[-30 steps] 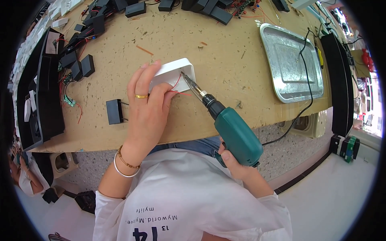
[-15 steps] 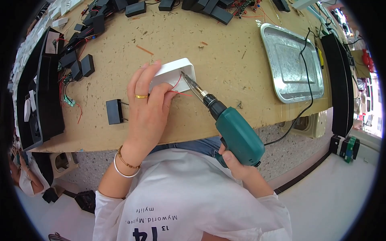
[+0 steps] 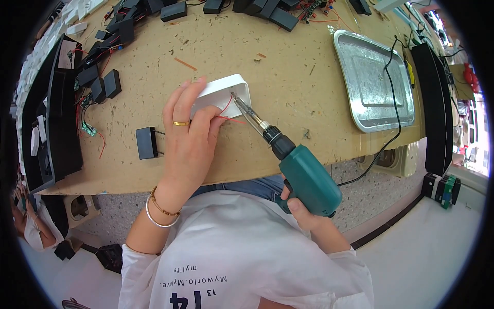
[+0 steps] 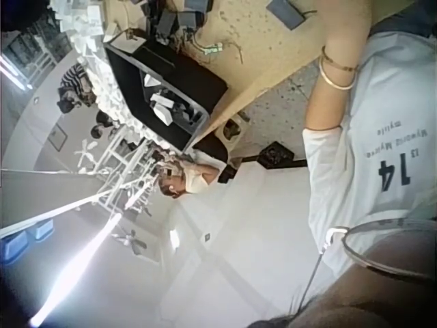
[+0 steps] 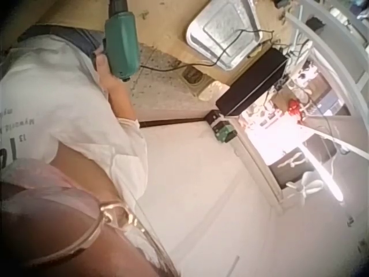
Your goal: Soldering wires and components into small white plastic housings at a manual assembly workstation.
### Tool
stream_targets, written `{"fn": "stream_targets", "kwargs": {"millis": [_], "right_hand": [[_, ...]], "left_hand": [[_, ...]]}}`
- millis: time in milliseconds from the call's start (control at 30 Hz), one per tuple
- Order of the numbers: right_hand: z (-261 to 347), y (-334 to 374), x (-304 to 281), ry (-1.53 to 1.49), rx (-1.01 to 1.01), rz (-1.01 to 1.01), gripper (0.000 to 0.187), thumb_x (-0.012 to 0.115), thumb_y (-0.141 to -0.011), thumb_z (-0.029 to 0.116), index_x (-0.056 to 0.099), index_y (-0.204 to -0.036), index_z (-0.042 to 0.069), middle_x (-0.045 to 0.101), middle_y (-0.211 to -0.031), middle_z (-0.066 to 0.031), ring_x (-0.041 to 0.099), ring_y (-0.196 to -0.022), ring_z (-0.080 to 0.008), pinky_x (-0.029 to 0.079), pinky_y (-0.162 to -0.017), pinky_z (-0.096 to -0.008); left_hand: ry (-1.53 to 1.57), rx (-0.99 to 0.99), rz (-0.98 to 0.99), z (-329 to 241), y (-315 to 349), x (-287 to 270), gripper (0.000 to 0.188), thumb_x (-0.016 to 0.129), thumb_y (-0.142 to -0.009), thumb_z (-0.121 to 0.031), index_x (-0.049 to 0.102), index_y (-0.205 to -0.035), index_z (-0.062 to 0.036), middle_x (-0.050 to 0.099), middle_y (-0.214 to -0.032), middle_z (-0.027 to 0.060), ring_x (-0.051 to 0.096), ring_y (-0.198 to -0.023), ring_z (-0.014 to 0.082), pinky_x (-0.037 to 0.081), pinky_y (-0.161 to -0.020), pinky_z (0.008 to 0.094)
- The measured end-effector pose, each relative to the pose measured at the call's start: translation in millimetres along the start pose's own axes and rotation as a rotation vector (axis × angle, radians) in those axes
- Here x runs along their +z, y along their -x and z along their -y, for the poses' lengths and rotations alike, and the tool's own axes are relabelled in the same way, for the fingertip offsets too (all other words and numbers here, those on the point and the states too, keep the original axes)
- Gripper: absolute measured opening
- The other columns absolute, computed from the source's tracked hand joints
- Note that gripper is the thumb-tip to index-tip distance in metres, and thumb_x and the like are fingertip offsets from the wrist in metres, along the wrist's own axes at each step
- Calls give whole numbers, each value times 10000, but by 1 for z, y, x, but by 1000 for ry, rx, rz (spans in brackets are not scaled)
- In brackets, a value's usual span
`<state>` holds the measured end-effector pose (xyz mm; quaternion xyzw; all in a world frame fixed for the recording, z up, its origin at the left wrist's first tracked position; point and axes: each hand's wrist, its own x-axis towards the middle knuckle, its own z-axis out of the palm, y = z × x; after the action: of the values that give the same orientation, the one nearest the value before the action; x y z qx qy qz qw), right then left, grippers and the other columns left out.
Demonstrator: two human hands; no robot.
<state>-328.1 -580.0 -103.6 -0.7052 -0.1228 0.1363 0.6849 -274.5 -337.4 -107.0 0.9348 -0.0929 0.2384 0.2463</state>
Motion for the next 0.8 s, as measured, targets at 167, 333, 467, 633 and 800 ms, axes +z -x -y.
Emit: {"fn": "stream_targets", "kwargs": {"millis": [167,333,467,633,800], "right_hand": [[-5,5,1,1,-11,-49,577,629,-821,385,493,-1179,-47,551,-1088,-136,561,-718,-154,454,-635,-288],[-5,3,2,10,15,-107,634,656,-780,458,516,-1136,-48,561,-1079,-142,569,-676,-158,465,-600,-280],[-8,3,1,-26,1,-132,649,662,-775,469,511,-1135,-49,545,-1085,-155,568,-676,-163,469,-600,-279],[-8,4,-4,-62,-27,-59,618,618,-827,411,465,-1213,-47,538,-1123,-121,567,-754,-142,447,-669,-284],[-4,2,2,-68,-39,-73,628,613,-827,427,470,-1215,-46,558,-1056,-99,560,-750,-135,440,-663,-277]], "left_hand": [[-7,4,-4,0,-1,0,135,607,-769,-22,562,-896,-8,409,-1319,135,366,-1222,339,393,-947,422],[12,-14,1,-2,0,-2,172,635,-754,-38,569,-913,-36,406,-1331,125,354,-1235,338,386,-951,434],[48,94,-169,-1,-1,-5,176,669,-726,-76,615,-893,-92,516,-1222,59,415,-1197,305,354,-963,480],[-1,200,-192,-5,-3,-19,167,698,-693,-123,660,-855,-141,627,-933,-36,517,-1073,224,319,-964,475],[61,61,-223,-2,-2,-14,179,737,-692,-130,658,-852,-141,607,-887,-32,525,-1020,202,329,-932,452]]}}
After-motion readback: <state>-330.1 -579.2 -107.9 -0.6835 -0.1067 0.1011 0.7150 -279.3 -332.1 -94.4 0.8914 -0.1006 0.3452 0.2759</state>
